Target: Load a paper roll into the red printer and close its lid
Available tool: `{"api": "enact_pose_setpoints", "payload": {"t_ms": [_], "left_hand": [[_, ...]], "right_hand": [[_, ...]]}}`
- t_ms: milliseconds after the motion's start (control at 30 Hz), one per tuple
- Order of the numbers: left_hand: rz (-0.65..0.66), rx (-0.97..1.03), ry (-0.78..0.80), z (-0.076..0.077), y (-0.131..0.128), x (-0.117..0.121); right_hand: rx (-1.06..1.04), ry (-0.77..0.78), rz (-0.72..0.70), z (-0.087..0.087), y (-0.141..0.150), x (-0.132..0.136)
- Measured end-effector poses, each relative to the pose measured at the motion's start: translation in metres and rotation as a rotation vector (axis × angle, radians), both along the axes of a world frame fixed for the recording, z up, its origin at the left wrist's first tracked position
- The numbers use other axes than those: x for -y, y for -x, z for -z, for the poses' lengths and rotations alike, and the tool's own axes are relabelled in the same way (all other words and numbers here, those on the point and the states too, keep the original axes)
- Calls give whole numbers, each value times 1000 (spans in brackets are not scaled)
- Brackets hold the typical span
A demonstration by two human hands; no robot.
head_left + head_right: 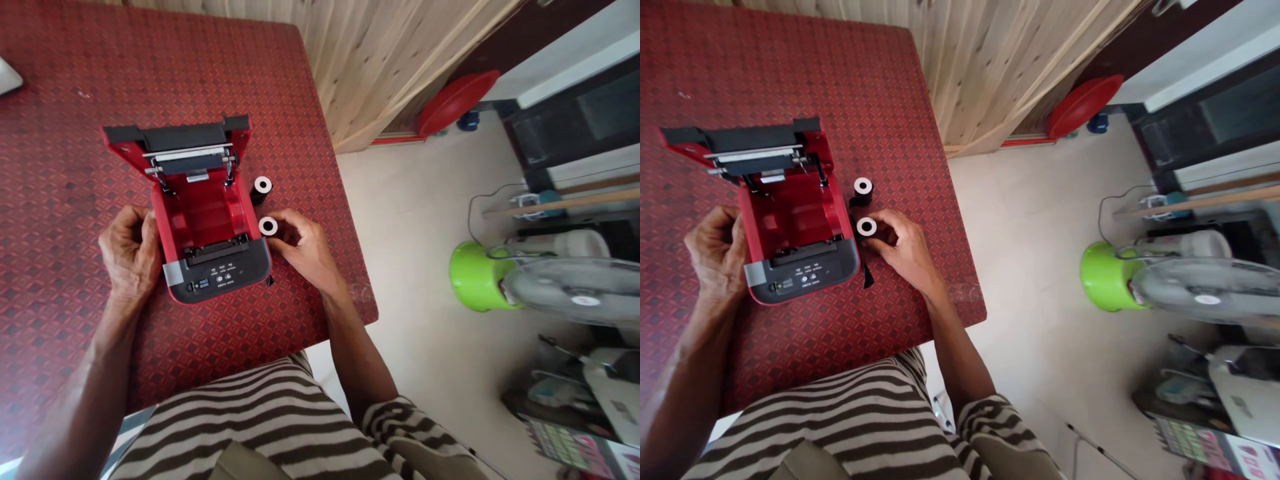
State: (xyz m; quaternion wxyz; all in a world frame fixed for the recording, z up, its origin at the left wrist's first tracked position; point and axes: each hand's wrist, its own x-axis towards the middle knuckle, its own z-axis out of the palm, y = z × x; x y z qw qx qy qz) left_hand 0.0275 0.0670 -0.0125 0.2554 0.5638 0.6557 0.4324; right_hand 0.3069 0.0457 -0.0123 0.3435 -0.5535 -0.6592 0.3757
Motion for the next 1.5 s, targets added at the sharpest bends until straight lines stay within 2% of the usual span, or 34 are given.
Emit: {"api": "enact_pose_setpoints", "payload": {"t_ms": [100,200,300,367,400,467,600,700,900,1067,1167,1333,1433,1500], "left_hand": [[4,14,13,1,1,2],[7,20,18,3,1,2],[7,26,15,5,2,3],[11,34,18,6,3,3],[14,37,20,6,3,3],[19,38,24,8,4,4],[32,30,35,11,6,4],[39,9,40,13,7,4],[41,-8,63,10,6,5],[48,1,67,7,5,5],[45,-5,62,7,5,5],[44,9,64,9,6,4],[42,34,50,7,9,3],[27,63,17,1,10,6]], "right_hand": [[-40,-60,-3,-10,-5,2],[-50,-116,-68,-49,-14,4],[101,-257,-262,-95,-5,1],[259,-360,-375,-112,12,-5],[349,-404,-415,-115,23,-9],[539,-474,-464,-113,45,-17],[801,-520,-511,-92,77,-28],[877,-449,-515,-85,89,-35],[951,-247,-610,-83,97,-50],[911,-277,-605,-75,96,-54],[828,-286,-619,-80,88,-49],[507,-277,-725,-100,60,-25],[454,-297,-701,-103,48,-8],[456,-334,-651,-101,45,0]]}}
